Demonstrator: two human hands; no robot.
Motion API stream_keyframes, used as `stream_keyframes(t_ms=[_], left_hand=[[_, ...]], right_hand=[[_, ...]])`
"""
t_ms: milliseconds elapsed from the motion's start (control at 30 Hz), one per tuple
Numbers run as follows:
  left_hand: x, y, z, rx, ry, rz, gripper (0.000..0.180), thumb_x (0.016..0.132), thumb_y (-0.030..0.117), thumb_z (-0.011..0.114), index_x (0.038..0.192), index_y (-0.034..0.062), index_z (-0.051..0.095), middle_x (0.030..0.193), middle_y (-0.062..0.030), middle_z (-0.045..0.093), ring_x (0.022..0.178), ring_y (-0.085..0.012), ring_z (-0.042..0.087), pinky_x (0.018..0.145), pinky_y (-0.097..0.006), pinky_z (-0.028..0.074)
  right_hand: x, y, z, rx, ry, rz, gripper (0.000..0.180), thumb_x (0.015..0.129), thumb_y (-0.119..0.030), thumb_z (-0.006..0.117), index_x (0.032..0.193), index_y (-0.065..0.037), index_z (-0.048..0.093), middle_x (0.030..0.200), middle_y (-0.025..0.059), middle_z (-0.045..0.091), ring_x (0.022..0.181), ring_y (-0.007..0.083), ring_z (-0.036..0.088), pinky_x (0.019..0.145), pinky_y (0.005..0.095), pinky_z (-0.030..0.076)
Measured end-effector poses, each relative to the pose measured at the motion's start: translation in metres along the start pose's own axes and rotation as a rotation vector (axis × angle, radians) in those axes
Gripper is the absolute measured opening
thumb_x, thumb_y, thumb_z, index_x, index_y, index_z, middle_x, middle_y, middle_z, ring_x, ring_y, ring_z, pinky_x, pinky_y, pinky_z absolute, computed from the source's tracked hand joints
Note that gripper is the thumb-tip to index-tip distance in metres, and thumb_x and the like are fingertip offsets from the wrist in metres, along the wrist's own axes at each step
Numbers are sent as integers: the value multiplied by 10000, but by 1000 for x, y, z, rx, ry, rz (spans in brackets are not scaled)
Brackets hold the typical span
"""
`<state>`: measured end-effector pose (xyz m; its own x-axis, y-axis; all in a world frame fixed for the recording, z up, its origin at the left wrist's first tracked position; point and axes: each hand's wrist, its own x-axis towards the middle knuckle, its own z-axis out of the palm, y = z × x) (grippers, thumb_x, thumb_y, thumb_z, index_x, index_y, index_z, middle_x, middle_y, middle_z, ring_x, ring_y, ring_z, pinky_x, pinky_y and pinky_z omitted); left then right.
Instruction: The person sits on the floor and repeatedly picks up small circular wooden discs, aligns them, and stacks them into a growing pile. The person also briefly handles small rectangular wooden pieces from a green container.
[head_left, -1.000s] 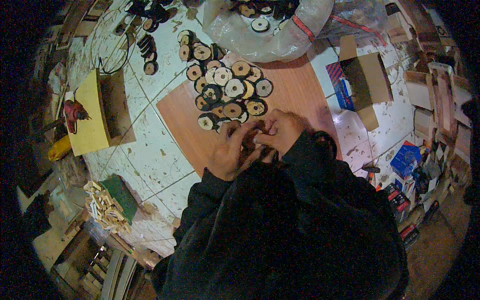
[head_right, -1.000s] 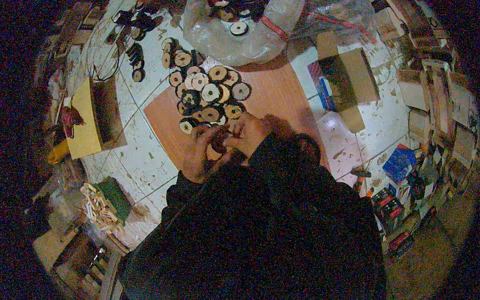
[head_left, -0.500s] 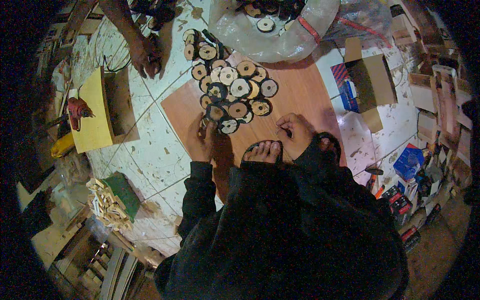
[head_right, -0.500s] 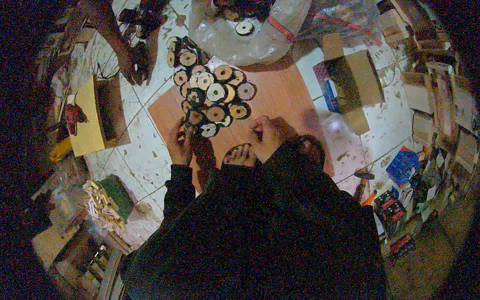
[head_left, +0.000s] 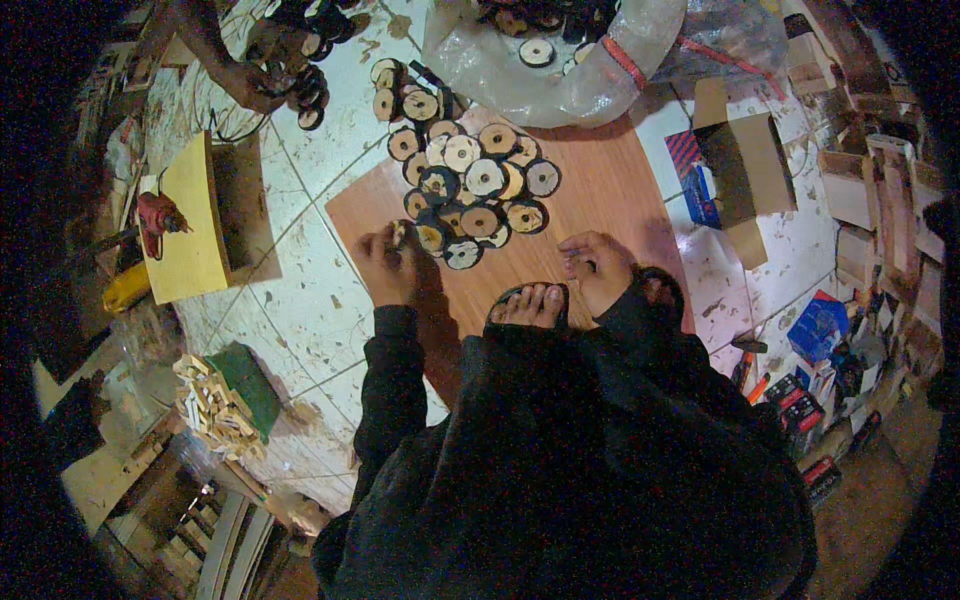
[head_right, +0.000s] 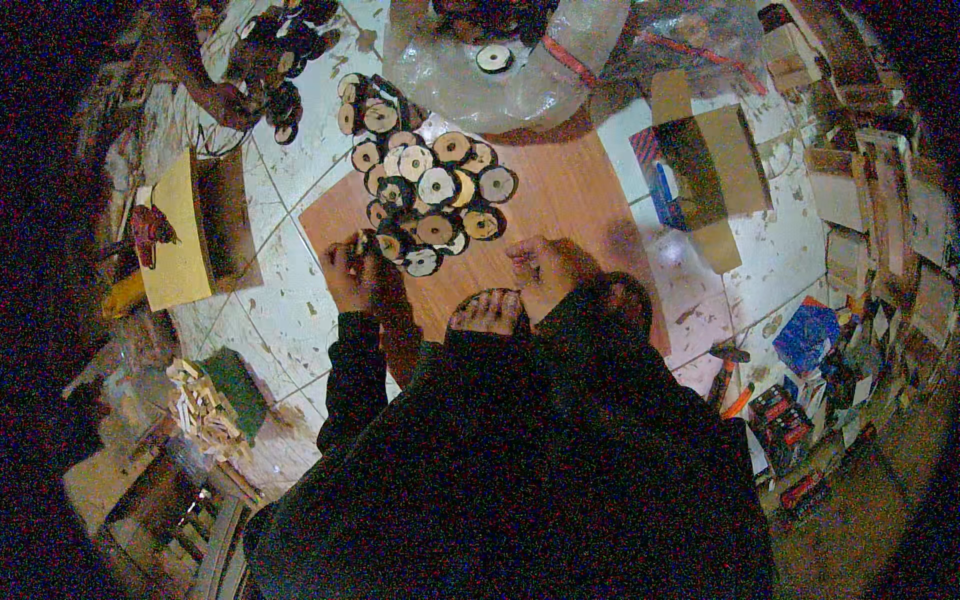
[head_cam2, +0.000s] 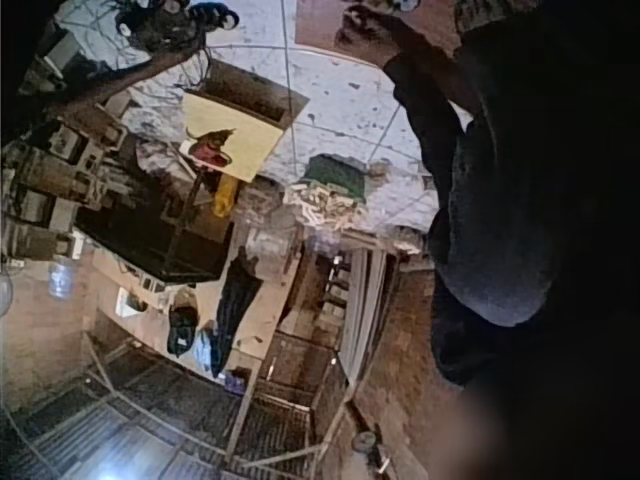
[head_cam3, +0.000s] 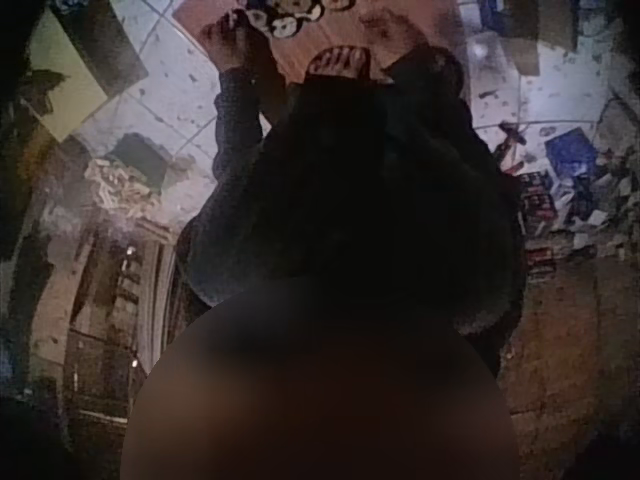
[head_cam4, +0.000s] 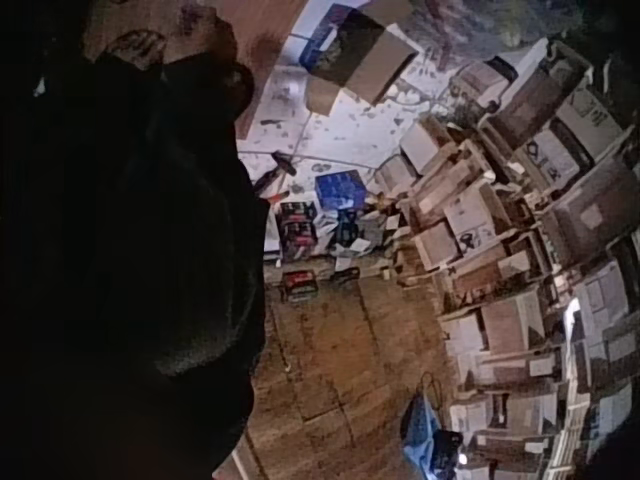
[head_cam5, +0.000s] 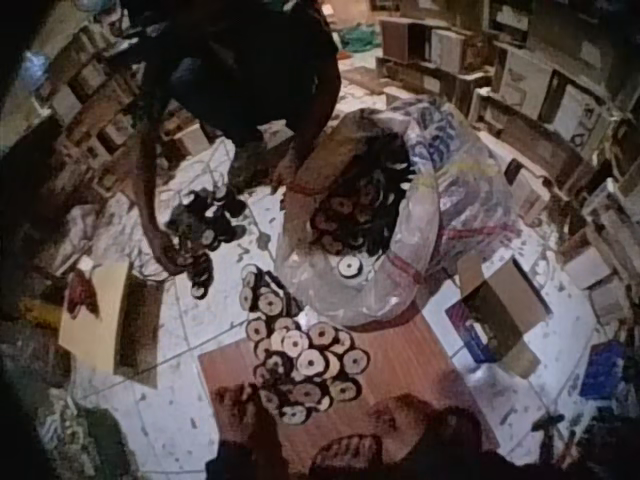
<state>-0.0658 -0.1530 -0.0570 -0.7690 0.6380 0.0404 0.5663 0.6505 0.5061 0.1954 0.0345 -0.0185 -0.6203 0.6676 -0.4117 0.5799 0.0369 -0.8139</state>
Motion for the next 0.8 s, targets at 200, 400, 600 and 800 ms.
stream_keyframes(t_ms=[200, 400, 600, 800], left_hand=[[-21, 20, 4, 66, 126, 263, 431, 766, 102, 709, 1177, 40, 597, 1122, -192, 523, 973, -336, 550, 842, -382, 483], [-14, 33, 14, -49, 222, 332, 267, 862, 152, 672, 1104, 49, 631, 1047, -140, 618, 931, -278, 609, 785, -350, 512], [3, 48, 1, -490, 343, -221, 225, 890, 199, 666, 1017, 17, 630, 947, -91, 655, 791, -164, 631, 742, -277, 506], [19, 48, -3, -156, 323, 116, 266, 828, 139, 696, 1009, 2, 557, 1023, -131, 579, 851, -252, 607, 707, -322, 512]], right_hand=[[-5, 4, -1, 297, -15, 1, 328, 761, 180, 430, 1019, 34, 570, 939, 116, 601, 806, 186, 641, 747, 281, 544], [-6, 2, 2, 245, -28, 7, 306, 776, 174, 432, 1015, 41, 568, 933, 127, 608, 839, 192, 648, 764, 294, 547], [-3, 16, 2, 122, -20, -5, 229, 810, 109, 541, 1026, 39, 576, 941, 123, 610, 876, 188, 635, 778, 293, 543], [-3, 13, 4, 118, -25, 18, 211, 831, 103, 507, 1015, 32, 582, 933, 114, 612, 853, 189, 636, 774, 297, 543]])
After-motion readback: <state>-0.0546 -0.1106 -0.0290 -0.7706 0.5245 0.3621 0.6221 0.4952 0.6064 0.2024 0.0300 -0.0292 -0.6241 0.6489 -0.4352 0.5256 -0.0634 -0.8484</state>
